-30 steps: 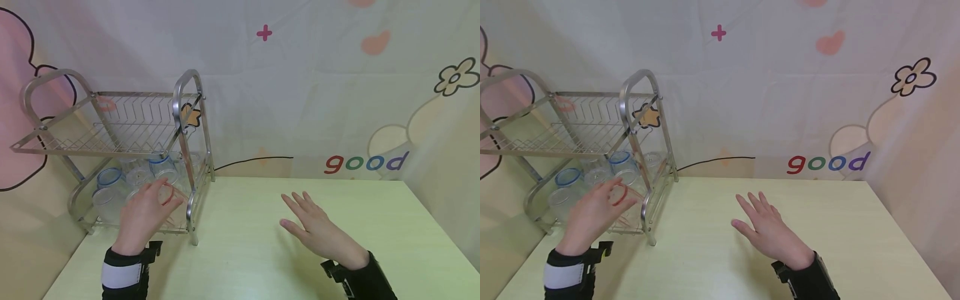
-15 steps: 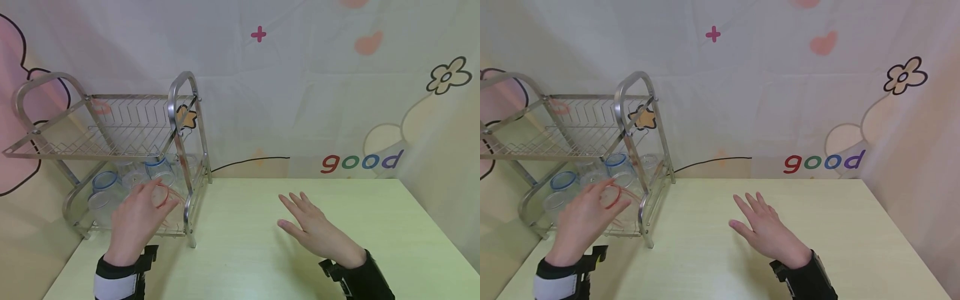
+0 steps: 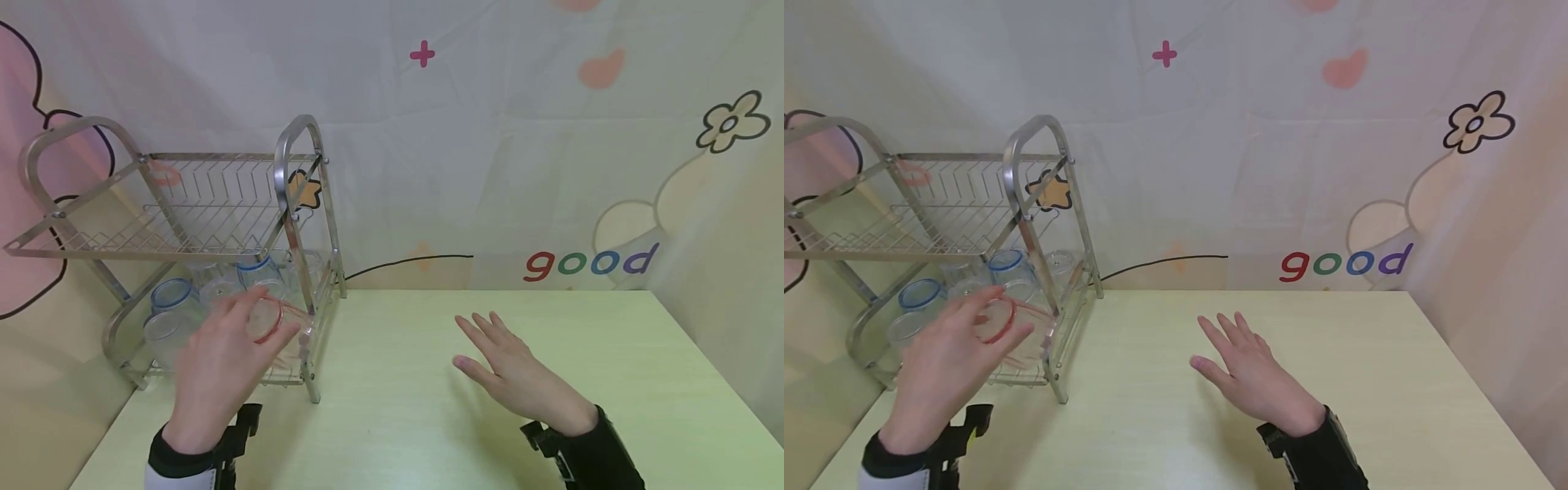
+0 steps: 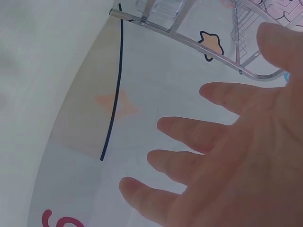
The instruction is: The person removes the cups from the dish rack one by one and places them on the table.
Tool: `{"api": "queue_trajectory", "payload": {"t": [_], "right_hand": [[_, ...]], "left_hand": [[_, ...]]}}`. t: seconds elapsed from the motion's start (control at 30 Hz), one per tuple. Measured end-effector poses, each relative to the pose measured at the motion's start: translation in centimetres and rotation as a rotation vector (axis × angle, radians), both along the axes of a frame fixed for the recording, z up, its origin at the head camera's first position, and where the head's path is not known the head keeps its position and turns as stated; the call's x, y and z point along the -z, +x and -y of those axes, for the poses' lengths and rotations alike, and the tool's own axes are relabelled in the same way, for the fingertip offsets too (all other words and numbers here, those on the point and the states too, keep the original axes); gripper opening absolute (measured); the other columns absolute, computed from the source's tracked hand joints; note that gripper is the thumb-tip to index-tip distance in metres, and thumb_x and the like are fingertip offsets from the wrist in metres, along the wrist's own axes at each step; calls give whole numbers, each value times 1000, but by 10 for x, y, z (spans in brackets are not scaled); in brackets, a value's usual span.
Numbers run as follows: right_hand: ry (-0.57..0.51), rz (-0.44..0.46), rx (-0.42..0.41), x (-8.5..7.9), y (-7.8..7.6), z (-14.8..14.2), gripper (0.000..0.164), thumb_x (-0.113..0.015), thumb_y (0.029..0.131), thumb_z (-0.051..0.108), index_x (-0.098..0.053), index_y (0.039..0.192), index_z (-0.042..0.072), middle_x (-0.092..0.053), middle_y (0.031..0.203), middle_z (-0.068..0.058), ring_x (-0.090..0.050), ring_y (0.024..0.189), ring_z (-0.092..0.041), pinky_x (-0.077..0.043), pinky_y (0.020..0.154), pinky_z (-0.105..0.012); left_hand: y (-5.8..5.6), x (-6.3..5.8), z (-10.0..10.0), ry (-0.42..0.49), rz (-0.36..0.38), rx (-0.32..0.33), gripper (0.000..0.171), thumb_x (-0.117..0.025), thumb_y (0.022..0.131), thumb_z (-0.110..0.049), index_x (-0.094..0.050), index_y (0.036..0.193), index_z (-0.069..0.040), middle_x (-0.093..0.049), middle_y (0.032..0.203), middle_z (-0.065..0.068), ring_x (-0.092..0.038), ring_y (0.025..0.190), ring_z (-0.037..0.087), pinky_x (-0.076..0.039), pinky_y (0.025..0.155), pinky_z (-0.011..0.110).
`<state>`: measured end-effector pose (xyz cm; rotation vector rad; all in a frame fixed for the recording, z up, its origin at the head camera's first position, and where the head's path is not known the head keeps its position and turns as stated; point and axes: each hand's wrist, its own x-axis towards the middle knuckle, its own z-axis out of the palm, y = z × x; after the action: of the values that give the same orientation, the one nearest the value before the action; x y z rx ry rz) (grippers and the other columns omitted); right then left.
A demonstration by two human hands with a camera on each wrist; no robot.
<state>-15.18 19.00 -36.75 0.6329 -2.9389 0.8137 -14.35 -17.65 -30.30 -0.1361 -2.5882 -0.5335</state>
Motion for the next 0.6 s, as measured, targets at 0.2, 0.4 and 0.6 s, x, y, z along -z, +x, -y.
{"api": "queue_trajectory", "payload": {"t": [0.2, 0.4, 0.6], "right_hand": [[2, -5, 0, 0, -2, 0, 68, -45, 100, 54, -30, 155, 16, -26, 156, -21, -8, 145, -44, -15, 106, -71], [-3, 8, 3, 1, -2, 1, 70, -44, 99, 57, -29, 155, 18, -25, 157, -20, -7, 146, -42, -14, 106, -71], [-12, -11, -1, 0, -1, 2, 67, -46, 100, 52, -30, 155, 17, -27, 155, -21, -9, 145, -44, -16, 105, -72]], "left_hand": [[-4, 5, -7, -14, -76, 54, 60, -77, 80, -48, -63, 125, -10, -64, 118, 21, -63, 68, 37, -42, 43, 38], [-9, 9, -13, -6, -64, 83, 59, -77, 81, -47, -64, 124, -10, -65, 118, 19, -61, 60, 30, -38, 41, 34], [-11, 11, -18, 37, -27, 94, 61, -78, 81, -46, -63, 128, -9, -62, 123, 19, -65, 74, 34, -45, 47, 37]]}}
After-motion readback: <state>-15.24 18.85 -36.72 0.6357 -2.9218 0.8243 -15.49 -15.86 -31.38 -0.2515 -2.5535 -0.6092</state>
